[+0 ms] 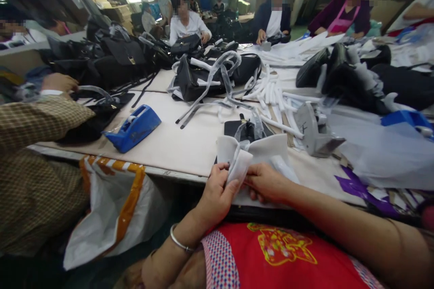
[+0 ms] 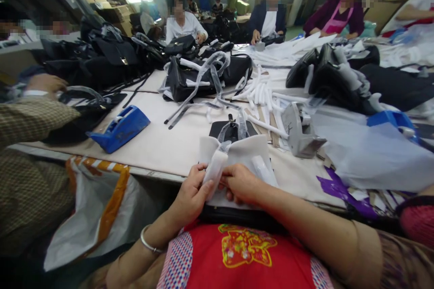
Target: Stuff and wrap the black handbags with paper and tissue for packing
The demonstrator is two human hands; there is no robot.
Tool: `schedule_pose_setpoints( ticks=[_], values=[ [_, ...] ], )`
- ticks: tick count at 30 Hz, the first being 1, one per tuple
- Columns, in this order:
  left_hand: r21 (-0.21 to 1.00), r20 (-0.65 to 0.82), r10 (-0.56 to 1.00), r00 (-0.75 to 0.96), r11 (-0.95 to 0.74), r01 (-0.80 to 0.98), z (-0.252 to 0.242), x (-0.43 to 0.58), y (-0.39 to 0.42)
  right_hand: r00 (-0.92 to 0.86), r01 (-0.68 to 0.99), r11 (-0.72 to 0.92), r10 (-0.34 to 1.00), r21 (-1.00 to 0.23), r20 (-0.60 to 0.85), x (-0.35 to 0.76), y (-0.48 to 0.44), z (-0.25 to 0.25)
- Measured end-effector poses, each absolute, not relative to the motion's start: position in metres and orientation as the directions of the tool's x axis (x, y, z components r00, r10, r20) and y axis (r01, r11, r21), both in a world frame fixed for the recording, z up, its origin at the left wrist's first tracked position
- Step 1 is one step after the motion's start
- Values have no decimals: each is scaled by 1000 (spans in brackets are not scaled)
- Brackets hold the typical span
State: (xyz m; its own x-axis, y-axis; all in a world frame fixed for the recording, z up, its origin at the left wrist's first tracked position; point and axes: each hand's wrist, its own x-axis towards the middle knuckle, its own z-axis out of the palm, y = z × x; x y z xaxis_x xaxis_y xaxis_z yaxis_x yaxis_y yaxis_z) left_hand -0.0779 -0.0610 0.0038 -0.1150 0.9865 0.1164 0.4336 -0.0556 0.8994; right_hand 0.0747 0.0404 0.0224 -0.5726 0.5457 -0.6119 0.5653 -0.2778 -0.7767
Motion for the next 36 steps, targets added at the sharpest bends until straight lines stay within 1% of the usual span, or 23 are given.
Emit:
schedule_pose_setpoints(
  ticks=[4, 7, 10, 13, 16, 19, 21, 24, 27, 29, 32, 34, 36],
  values=[
    [881, 165, 980, -113, -94, 464, 0, -76, -65, -521, 342, -539, 573, -770, -632, 70, 35, 16],
    [895, 179, 976, -124, -108, 433, -2, -78, -67, -526, 240, -624, 560, -743, -640, 70, 33, 10],
    [910, 169, 974, -152, -96, 402, -5, -79, -69, -515, 212, -635, 573, -743, -637, 68, 32, 2],
    [913, 150, 972, -182, -66, 403, -7, -79, -71, -520, 122, -654, 599, -747, -609, 65, 28, -3],
    [915, 136, 969, -208, -42, 401, -10, -81, -72, -635, 11, -722, 529, -692, -563, 64, 22, 0],
    [918, 151, 963, -224, -52, 393, -14, -82, -72, -705, -41, -772, 472, -635, -529, 63, 16, 6],
    [913, 175, 957, -229, -71, 401, -16, -82, -71, -676, -48, -770, 494, -636, -547, 60, 12, 9],
    [897, 210, 952, -223, -97, 431, -19, -79, -71, -575, -83, -736, 586, -672, -571, 51, 6, 7],
    [897, 221, 937, -269, -87, 434, -18, -76, -71, -519, -113, -713, 637, -692, -570, 46, 2, 3],
    [917, 190, 921, -339, -43, 397, -17, -75, -71, -505, -126, -718, 641, -685, -578, 47, 1, 1],
    [952, 84, 896, -437, 58, 300, -14, -76, -71, -493, -158, -730, 641, -664, -588, 50, 2, 0],
    [967, 24, 893, -449, 94, 238, -13, -77, -71, -507, -164, -734, 636, -659, -582, 52, 3, 1],
    [975, -3, 907, -420, 95, 199, -11, -78, -70, -537, -152, -734, 624, -662, -568, 52, 4, 2]
  ],
)
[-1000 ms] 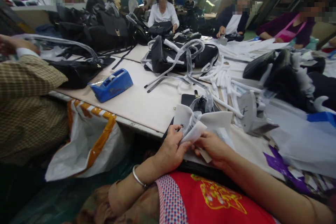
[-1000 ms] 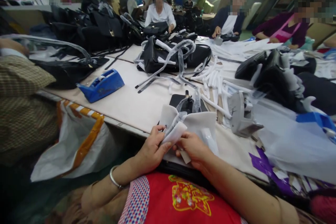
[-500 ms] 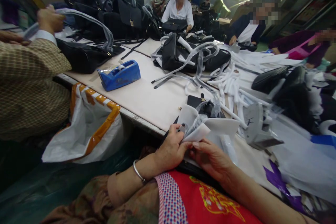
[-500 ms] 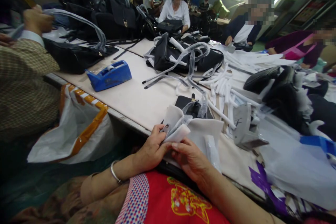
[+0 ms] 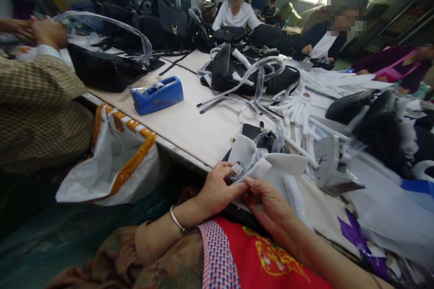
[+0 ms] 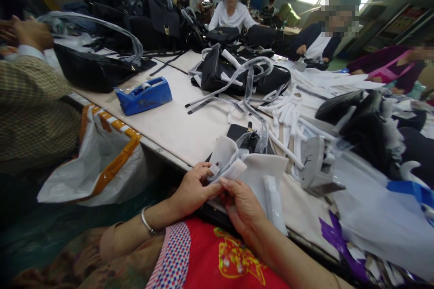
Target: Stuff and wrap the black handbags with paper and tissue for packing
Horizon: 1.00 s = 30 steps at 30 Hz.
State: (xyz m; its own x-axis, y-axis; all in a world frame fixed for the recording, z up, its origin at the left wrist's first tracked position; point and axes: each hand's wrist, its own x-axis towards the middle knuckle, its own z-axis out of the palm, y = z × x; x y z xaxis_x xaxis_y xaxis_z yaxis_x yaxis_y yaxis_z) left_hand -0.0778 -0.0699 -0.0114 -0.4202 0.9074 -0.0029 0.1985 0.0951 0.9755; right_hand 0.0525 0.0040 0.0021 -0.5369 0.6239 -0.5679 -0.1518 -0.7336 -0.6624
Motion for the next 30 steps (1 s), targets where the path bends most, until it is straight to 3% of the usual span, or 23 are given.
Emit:
schedule_pose_setpoints(
  ticks=[4, 9, 14, 20, 26, 30],
  values=[
    [979, -27, 932, -361, 97, 177, -10, -79, -69, -595, -37, -735, 561, -677, -576, 60, 11, 10],
    [981, -46, 937, -345, 107, 161, -12, -81, -70, -652, 266, -634, 436, -726, -620, 83, 25, 21],
    [983, -43, 952, -303, 95, 158, -13, -83, -69, -526, 512, -398, 555, -761, -644, 90, 30, 14],
    [977, -77, 957, -280, 128, 170, -17, -85, -68, -539, 544, -190, 668, -817, -513, 69, 28, 12],
    [978, -77, 947, -312, 132, 161, -18, -86, -67, -625, 602, 19, 635, -799, -455, 76, 24, 19],
    [979, -95, 937, -335, 148, 137, -18, -87, -65, -793, 475, 388, 578, -790, -193, 103, 24, 25]
  ],
)
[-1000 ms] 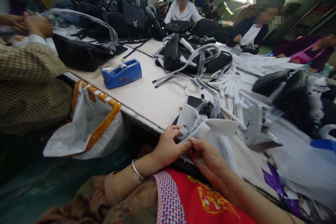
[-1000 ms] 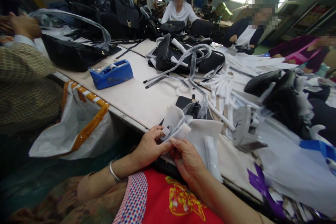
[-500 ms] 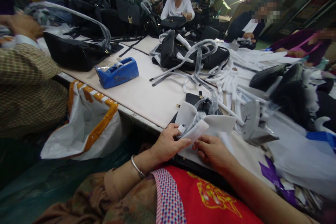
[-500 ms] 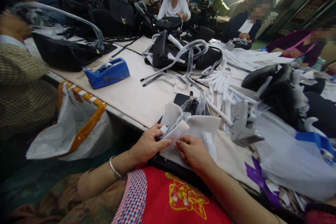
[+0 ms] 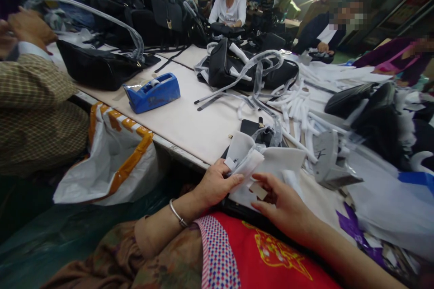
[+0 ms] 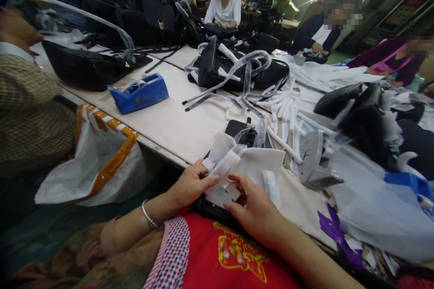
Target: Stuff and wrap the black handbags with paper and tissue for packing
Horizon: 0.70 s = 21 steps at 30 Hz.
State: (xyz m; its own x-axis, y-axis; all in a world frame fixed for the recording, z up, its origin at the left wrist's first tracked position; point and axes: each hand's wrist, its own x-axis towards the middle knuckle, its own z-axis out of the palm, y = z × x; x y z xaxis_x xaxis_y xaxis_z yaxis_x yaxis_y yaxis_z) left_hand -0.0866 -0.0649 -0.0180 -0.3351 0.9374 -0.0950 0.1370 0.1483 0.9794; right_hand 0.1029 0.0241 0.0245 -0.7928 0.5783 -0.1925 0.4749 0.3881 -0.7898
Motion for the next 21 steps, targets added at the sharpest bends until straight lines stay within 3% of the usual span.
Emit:
schedule_pose_setpoints(
  ticks=[2, 5, 7, 9, 11, 14, 17, 21],
  values=[
    [976, -91, 939, -331, 150, 157, -18, -86, -64, -878, 353, 650, 479, -673, 2, 110, 28, 28],
    [967, -65, 941, -331, 141, 211, -17, -85, -62, -954, 126, 932, 208, -340, 217, 105, 37, 36],
    [959, -35, 943, -330, 125, 256, -16, -82, -62, -978, 12, 992, 39, -129, 205, 92, 45, 44],
    [949, 28, 940, -340, 82, 306, -17, -78, -62, -986, -65, 997, -57, -41, 158, 76, 52, 52],
    [932, 115, 933, -340, 18, 363, -19, -75, -63, -986, -93, 993, -82, -71, 148, 60, 60, 57],
    [902, 201, 931, -306, -55, 428, -20, -73, -65, -993, -78, 965, -52, -252, 106, 42, 70, 55],
    [904, 190, 951, -243, -73, 421, -18, -74, -67, -999, -42, 910, -30, -412, 35, 34, 74, 46],
    [916, 160, 963, -215, -64, 395, -16, -74, -68, -997, -18, 871, 23, -491, 77, 37, 74, 38]
  ],
)
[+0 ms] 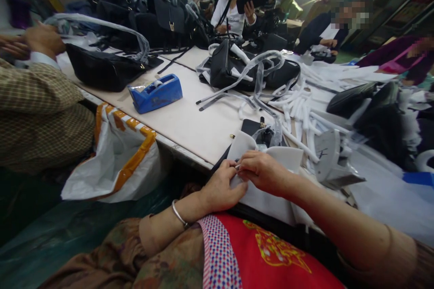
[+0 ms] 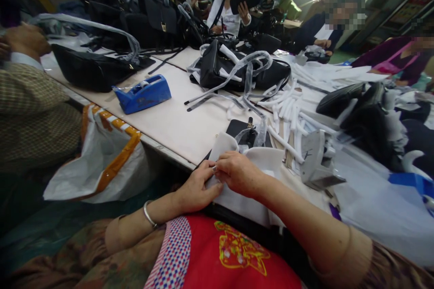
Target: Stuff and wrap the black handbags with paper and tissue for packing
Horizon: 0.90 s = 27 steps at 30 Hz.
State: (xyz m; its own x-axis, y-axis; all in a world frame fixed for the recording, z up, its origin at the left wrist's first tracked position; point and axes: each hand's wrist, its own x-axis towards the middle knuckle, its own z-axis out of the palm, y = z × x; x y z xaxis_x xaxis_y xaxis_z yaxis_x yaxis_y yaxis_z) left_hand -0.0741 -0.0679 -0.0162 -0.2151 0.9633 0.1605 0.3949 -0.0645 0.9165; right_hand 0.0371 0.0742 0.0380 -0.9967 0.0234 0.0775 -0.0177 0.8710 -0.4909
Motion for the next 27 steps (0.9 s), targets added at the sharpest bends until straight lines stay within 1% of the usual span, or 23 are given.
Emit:
schedule_pose_setpoints(
  ticks=[3, 6, 8, 10, 13, 15, 18, 20, 23, 25, 27],
  values=[
    [930, 103, 954, -281, 8, 368, -18, -72, -64, -993, 36, 826, 95, -563, 75, 43, 76, 35],
    [945, 55, 948, -313, 52, 323, -20, -71, -60, -984, 149, 726, 178, -671, -26, 47, 81, 38],
    [945, 42, 947, -319, 66, 319, -20, -70, -59, -973, 217, 684, 208, -697, -100, 47, 84, 45],
    [937, 45, 946, -321, 72, 343, -20, -70, -59, -972, 235, 727, 188, -645, -142, 43, 86, 54],
    [928, 68, 947, -314, 55, 367, -20, -70, -60, -973, 194, 848, 102, -494, -207, 32, 85, 68],
    [931, 76, 947, -311, 44, 362, -20, -70, -60, -962, 169, 895, 58, -413, -268, 23, 83, 75],
    [933, 65, 949, -309, 53, 357, -18, -71, -60, -927, 151, 929, 15, -337, -374, 10, 80, 78],
    [933, 54, 948, -313, 63, 353, -18, -71, -59, -910, 131, 948, 0, -289, -414, 5, 77, 75],
    [943, 53, 950, -309, 54, 329, -20, -72, -58, -920, 35, 980, -44, -195, -388, 3, 72, 66],
    [944, 52, 953, -300, 51, 325, -23, -73, -56, -948, -27, 993, -61, -114, -311, 7, 67, 58],
    [941, 54, 954, -295, 50, 334, -27, -75, -55, -976, -53, 998, -57, -24, -208, 14, 60, 51]
  ],
)
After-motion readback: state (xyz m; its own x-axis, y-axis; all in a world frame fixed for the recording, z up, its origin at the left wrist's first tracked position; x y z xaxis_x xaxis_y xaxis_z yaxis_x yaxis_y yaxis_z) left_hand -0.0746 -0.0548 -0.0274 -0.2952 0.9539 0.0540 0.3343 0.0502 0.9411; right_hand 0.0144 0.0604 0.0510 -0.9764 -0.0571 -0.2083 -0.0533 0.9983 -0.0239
